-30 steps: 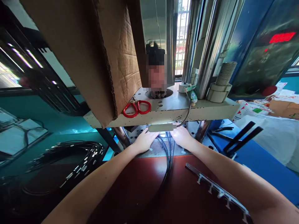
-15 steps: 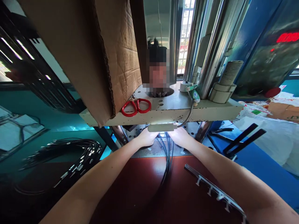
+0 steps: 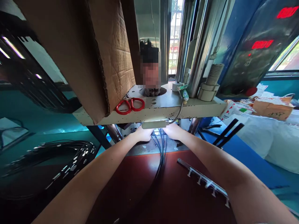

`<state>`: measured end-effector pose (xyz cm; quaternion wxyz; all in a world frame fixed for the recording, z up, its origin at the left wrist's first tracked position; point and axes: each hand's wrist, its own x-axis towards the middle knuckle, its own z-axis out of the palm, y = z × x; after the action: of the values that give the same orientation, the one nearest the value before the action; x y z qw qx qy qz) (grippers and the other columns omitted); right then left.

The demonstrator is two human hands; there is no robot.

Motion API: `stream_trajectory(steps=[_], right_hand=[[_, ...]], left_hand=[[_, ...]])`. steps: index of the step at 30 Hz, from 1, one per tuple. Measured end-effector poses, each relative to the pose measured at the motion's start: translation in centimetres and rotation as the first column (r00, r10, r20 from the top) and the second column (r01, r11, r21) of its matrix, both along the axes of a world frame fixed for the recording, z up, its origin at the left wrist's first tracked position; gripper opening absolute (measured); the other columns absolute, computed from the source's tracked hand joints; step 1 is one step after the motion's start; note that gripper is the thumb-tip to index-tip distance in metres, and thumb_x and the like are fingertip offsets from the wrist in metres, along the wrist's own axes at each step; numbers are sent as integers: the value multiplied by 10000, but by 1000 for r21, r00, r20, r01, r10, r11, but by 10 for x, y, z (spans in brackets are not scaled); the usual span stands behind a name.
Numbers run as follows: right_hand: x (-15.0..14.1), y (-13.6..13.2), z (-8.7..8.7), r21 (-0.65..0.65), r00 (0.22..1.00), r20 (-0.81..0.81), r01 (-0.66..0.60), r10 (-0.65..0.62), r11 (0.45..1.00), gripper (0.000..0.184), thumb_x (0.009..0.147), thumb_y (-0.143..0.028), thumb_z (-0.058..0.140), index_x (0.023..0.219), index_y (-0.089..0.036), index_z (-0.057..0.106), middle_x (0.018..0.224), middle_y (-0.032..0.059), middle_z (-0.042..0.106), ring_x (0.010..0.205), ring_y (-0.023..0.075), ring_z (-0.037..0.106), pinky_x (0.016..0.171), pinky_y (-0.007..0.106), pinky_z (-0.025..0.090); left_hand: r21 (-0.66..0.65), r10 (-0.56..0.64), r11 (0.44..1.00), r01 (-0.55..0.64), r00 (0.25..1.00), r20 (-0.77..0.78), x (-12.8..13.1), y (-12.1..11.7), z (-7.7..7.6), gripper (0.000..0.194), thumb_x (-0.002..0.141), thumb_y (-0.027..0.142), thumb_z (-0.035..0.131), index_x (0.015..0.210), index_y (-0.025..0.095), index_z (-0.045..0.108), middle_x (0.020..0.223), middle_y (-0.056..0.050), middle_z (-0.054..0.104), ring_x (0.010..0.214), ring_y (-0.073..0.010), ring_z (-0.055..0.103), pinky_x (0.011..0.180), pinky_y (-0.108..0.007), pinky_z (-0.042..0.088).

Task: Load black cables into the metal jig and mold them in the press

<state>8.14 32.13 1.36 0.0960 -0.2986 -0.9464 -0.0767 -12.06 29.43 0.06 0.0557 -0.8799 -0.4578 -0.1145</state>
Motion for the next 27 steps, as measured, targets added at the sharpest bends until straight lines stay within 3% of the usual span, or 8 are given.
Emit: stream_trajectory(steps=[5,8,14,18,22,27], right_hand=[[10,-7,-6,56,999,-9,34,-33,998,423,768,25,350,1120,-62,568,1126,185,598,1060,235,549,884,403,440],[8,-11,-5,71,999,-8,35,-34,997,389,806,-1,336,1098,-76,583,1155,181,585,1106,240,518,899,406,433],[-2,-7,1,61,996,36,79,-81,995,378,710,36,403,989,-78,631,1087,171,624,1020,237,574,895,381,444],[-1,1,0,48,992,49,115,-117,992,408,644,56,426,956,-93,643,1096,157,626,995,227,587,874,345,458],[-1,6,6,46,988,55,140,-142,989,357,652,48,431,886,-103,654,1016,147,656,955,229,605,859,334,463],[-16,-1,14,65,997,25,68,-70,996,324,665,30,450,874,-112,653,940,127,672,937,234,605,857,359,462]], left_hand=[[36,-79,996,80,997,-18,2,-9,8,579,600,108,533,1178,141,528,1271,-137,510,1205,-277,426,1016,-375,323],[43,-115,992,116,993,-18,5,-13,12,606,602,105,528,1205,155,511,1228,-121,553,1190,-263,449,1034,-378,297],[-18,-35,999,34,998,-51,9,-9,12,592,593,134,546,1184,181,538,1170,-104,592,1134,-279,489,1002,-396,323],[-49,-64,997,62,997,-52,6,-2,10,577,598,145,552,1174,180,538,1171,-105,584,1133,-268,487,996,-379,334],[8,-99,995,99,995,1,0,-3,7,581,610,142,544,1191,148,516,1241,-126,529,1204,-267,422,1015,-371,323],[80,11,997,-21,992,125,-26,-25,-6,663,633,87,470,1293,79,398,1370,-150,406,1296,-236,318,1079,-389,261]])
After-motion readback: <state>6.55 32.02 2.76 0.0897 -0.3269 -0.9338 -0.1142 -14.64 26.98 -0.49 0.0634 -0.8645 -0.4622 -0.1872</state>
